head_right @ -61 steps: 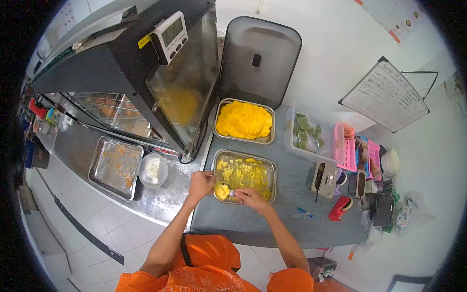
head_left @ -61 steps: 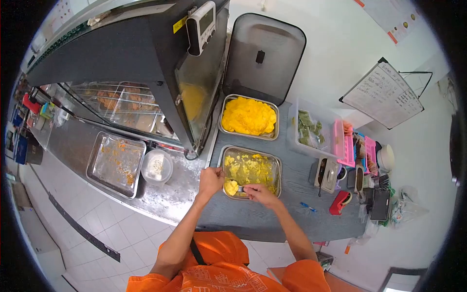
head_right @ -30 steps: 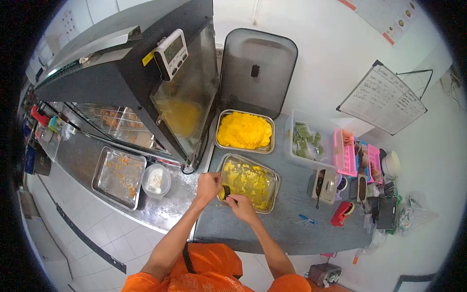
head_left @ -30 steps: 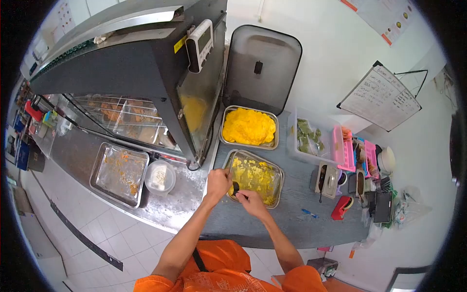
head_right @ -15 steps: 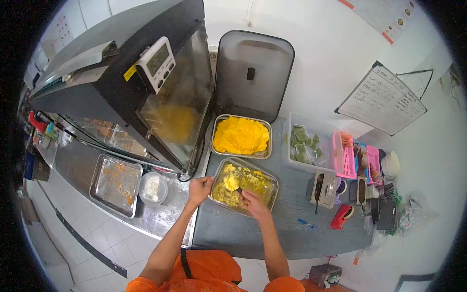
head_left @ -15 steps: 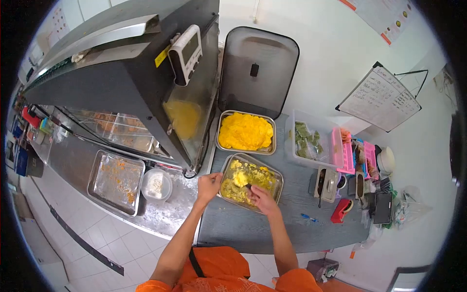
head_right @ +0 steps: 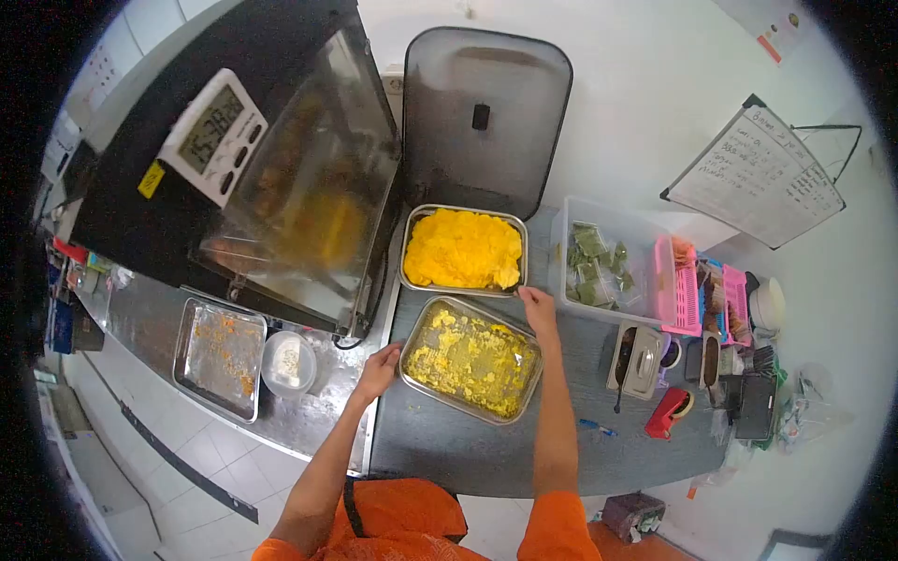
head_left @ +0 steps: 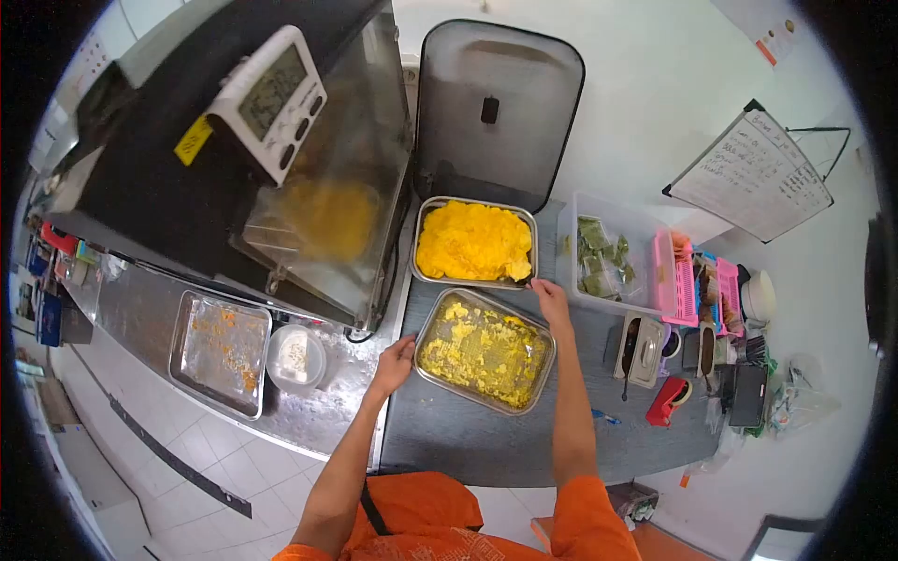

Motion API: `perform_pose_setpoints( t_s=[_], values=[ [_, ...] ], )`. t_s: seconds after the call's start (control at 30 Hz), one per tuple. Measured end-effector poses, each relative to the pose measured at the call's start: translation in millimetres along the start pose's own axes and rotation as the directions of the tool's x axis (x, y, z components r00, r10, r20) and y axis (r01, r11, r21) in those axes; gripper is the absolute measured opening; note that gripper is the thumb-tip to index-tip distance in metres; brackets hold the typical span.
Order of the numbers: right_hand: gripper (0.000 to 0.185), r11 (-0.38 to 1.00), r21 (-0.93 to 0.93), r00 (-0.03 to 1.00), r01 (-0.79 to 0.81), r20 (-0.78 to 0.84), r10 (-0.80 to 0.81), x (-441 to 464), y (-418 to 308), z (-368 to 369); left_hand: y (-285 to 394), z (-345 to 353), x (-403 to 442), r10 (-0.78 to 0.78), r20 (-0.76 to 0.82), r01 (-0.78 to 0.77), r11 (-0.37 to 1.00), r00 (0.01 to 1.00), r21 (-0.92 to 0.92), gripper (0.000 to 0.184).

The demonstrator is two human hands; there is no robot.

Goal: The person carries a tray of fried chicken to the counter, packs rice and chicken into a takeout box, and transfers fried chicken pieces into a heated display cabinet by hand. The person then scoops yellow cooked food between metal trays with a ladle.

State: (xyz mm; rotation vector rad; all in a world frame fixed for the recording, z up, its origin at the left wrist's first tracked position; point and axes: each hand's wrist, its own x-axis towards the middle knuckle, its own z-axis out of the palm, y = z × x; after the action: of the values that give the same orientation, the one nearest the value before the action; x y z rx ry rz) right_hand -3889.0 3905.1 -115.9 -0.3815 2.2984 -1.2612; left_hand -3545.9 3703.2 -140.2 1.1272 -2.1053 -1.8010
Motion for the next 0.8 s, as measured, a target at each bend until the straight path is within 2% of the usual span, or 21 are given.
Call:
perform_pose_setpoints(
  t_s=[0.1, 0.2, 0.27, 0.3, 0.33, 0.4, 0.43, 0.5, 0.53, 0.63, 0.73, 0.77, 0.8],
  values=[
    [0.037, 0.96, -0.165, 0.926, 0.225, -0.271, -0.264, -10, 18, 7, 1, 5, -1, -0.061, 0.005, 0.061, 0.998, 0.998, -0.004, 0.045],
    [0.033, 0.94, -0.244, 0.768, 0.238, -0.545, -0.336, -78, -6, 5, 9, 15, 0, 0.12, -0.175, -0.106, 0.99, 0.977, 0.09, 0.038],
    [0.031, 0.964, -0.137, 0.753, 0.228, -0.603, -0.264, -132, 3, 9, 7, 21, 3, 0.117, -0.212, -0.089, 0.986, 0.97, 0.138, 0.037],
    [0.035, 0.988, -0.1, 0.777, 0.121, -0.609, -0.157, -152, 30, 17, 5, 22, 6, 0.118, -0.236, -0.081, 0.983, 0.965, 0.163, 0.037],
    [0.039, 0.998, -0.07, 0.794, 0.008, -0.606, -0.049, -172, 59, 22, 4, 24, 7, 0.062, -0.185, -0.042, 0.993, 0.981, 0.111, 0.036],
    [0.045, 0.977, 0.156, 0.841, -0.149, -0.5, 0.208, -205, 72, 30, 4, 18, 12, -0.044, -0.098, 0.045, 0.999, 0.994, 0.01, 0.035],
    [0.048, 0.937, 0.254, 0.848, -0.24, -0.414, 0.33, -218, 73, 36, -7, 16, 11, -0.002, -0.051, 0.0, 0.999, 0.999, -0.049, 0.03],
    [0.052, 0.848, 0.501, 0.885, -0.173, -0.3, 0.357, -234, 64, 35, -13, 9, 2, 0.017, 0.107, 0.0, 0.987, 0.994, -0.158, 0.021],
    [0.054, 0.776, 0.614, 0.896, -0.144, -0.251, 0.365, -242, 59, 32, -7, -1, -8, -0.111, 0.252, 0.181, 0.943, 0.961, -0.278, 0.015],
    [0.052, 0.497, 0.868, 0.875, -0.013, -0.23, 0.425, -262, 63, 33, -9, -17, -31, -0.082, 0.253, 0.151, 0.952, 0.964, -0.266, 0.013],
    [0.042, 0.678, 0.728, 0.786, -0.101, -0.36, 0.503, -282, 108, 48, -26, -30, -68, 0.064, 0.098, -0.022, 0.926, 0.993, -0.376, 0.01],
    [0.037, 0.78, 0.618, 0.814, -0.099, -0.4, 0.42, -288, 119, 55, -33, -37, -81, 0.109, 0.042, -0.083, 0.911, 0.993, -0.405, 0.009],
    [0.033, 0.866, 0.492, 0.842, -0.092, -0.426, 0.331, -294, 129, 62, -39, -50, -99, 0.038, 0.033, -0.021, 0.909, 0.999, -0.417, 0.01]
  ],
)
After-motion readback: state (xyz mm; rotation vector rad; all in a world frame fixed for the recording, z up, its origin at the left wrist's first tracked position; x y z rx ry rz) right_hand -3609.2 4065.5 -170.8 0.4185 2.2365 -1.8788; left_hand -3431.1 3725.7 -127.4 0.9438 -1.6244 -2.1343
